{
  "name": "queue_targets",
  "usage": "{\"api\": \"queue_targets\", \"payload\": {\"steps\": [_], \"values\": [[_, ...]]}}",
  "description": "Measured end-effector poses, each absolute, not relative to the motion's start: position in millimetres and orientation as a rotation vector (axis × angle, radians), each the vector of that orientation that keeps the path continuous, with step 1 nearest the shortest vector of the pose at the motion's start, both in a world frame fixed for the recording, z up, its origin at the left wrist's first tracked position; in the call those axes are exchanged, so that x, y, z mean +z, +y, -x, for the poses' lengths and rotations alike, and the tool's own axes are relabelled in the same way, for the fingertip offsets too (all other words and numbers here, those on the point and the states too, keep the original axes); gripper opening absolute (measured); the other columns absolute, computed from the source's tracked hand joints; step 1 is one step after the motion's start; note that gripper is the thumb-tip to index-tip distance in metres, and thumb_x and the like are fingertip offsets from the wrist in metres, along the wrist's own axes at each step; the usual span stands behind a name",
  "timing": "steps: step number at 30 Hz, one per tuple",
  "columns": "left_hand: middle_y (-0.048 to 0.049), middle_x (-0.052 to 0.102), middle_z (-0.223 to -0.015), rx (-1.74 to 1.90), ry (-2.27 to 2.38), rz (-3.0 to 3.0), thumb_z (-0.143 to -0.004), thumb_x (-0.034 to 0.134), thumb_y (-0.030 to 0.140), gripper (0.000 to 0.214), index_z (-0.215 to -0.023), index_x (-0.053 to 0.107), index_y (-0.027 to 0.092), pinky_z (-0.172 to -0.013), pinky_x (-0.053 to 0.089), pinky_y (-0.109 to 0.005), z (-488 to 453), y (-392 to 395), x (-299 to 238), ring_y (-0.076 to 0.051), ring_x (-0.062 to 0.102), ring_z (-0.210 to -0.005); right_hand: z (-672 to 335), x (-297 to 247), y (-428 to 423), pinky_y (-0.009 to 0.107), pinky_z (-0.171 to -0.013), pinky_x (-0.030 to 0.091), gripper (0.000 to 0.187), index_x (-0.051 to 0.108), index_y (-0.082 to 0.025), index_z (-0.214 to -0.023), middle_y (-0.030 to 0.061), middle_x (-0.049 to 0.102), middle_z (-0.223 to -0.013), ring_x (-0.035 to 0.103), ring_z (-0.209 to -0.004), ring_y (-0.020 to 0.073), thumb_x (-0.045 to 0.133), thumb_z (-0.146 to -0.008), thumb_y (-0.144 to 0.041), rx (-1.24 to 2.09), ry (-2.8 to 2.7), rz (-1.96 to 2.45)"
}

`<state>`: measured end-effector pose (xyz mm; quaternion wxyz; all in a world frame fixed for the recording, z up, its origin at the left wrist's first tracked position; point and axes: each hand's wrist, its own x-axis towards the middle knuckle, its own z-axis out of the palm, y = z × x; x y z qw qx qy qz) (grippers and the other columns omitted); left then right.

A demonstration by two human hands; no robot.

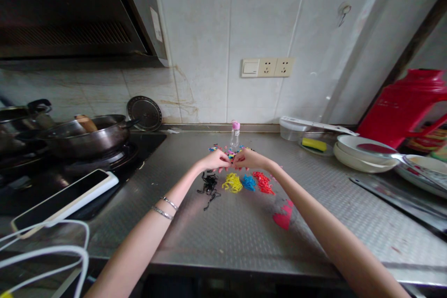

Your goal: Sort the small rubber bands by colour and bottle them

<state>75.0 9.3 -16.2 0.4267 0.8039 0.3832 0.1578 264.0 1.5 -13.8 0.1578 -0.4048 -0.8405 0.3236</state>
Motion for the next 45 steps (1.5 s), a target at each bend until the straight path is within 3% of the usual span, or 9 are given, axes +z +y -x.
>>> {"api": "queue_targets", "payload": {"steps": [5, 11, 17, 26, 34, 45], "values": [[0.002, 0.051, -0.045, 0.436, 0.946, -2.026, -0.072, 0.055, 0.04, 0.032, -0.068, 0.062, 0.01, -0.033, 0.024, -0.016, -71, 15, -18, -0.004, 0.037, -0.034, -284, -12, -6, 0.017, -0.045, 0.04, 0.024, 0.066, -0.014, -0.072, 0.0018, 0.064, -0.063, 0.054, -0.053, 0.0098, 0.052, -0.07, -0.032, 0.836, -2.35, 1.24], [-0.0026, 0.059, -0.063, 0.599, 1.147, -1.913, -0.073, 0.052, 0.038, 0.031, -0.077, 0.062, 0.009, -0.032, 0.024, -0.015, -56, 33, -26, -0.003, 0.039, -0.038, -355, -11, -17, 0.019, -0.048, 0.039, 0.024, 0.066, -0.013, -0.065, 0.0029, 0.064, -0.057, 0.055, -0.053, 0.0113, 0.052, -0.07, -0.032, 0.453, -2.206, 1.554], [0.0013, 0.051, -0.056, 0.746, 1.282, -1.741, -0.077, 0.044, 0.043, 0.039, -0.086, 0.061, 0.01, -0.032, 0.019, -0.015, -45, 43, -34, -0.003, 0.036, -0.036, -407, -25, -25, 0.022, -0.055, 0.042, 0.023, 0.068, -0.015, -0.07, 0.0056, 0.067, -0.065, 0.06, -0.061, 0.0161, 0.052, -0.069, -0.032, 0.311, -2.103, 1.747], [0.0028, 0.045, -0.052, 0.832, 1.302, -1.592, -0.08, 0.04, 0.044, 0.039, -0.085, 0.059, 0.01, -0.034, 0.014, -0.016, -34, 51, -43, -0.001, 0.029, -0.033, -376, -32, 4, 0.021, -0.059, 0.042, 0.021, 0.068, -0.015, -0.08, 0.006, 0.067, -0.071, 0.061, -0.067, 0.0157, 0.051, -0.069, -0.022, 0.231, -2.186, 1.678], [0.0032, 0.043, -0.048, 0.873, 1.285, -1.552, -0.08, 0.042, 0.039, 0.035, -0.078, 0.059, 0.009, -0.034, 0.012, -0.017, -38, 51, -46, -0.002, 0.027, -0.032, -347, -57, 39, 0.019, -0.068, 0.042, 0.038, 0.061, -0.015, -0.102, 0.0048, 0.066, -0.085, 0.059, -0.073, 0.0135, 0.049, -0.067, -0.012, 0.212, -2.152, 1.603], [0.0025, 0.046, -0.048, 0.866, 1.231, -1.634, -0.078, 0.042, 0.044, 0.039, -0.076, 0.06, 0.01, -0.033, 0.014, -0.017, -50, 49, -45, -0.002, 0.028, -0.032, -341, -58, 40, 0.021, -0.075, 0.039, 0.036, 0.057, -0.019, -0.108, 0.008, 0.064, -0.098, 0.058, -0.088, 0.0167, 0.042, -0.075, -0.016, 0.109, -2.25, 1.673]]}}
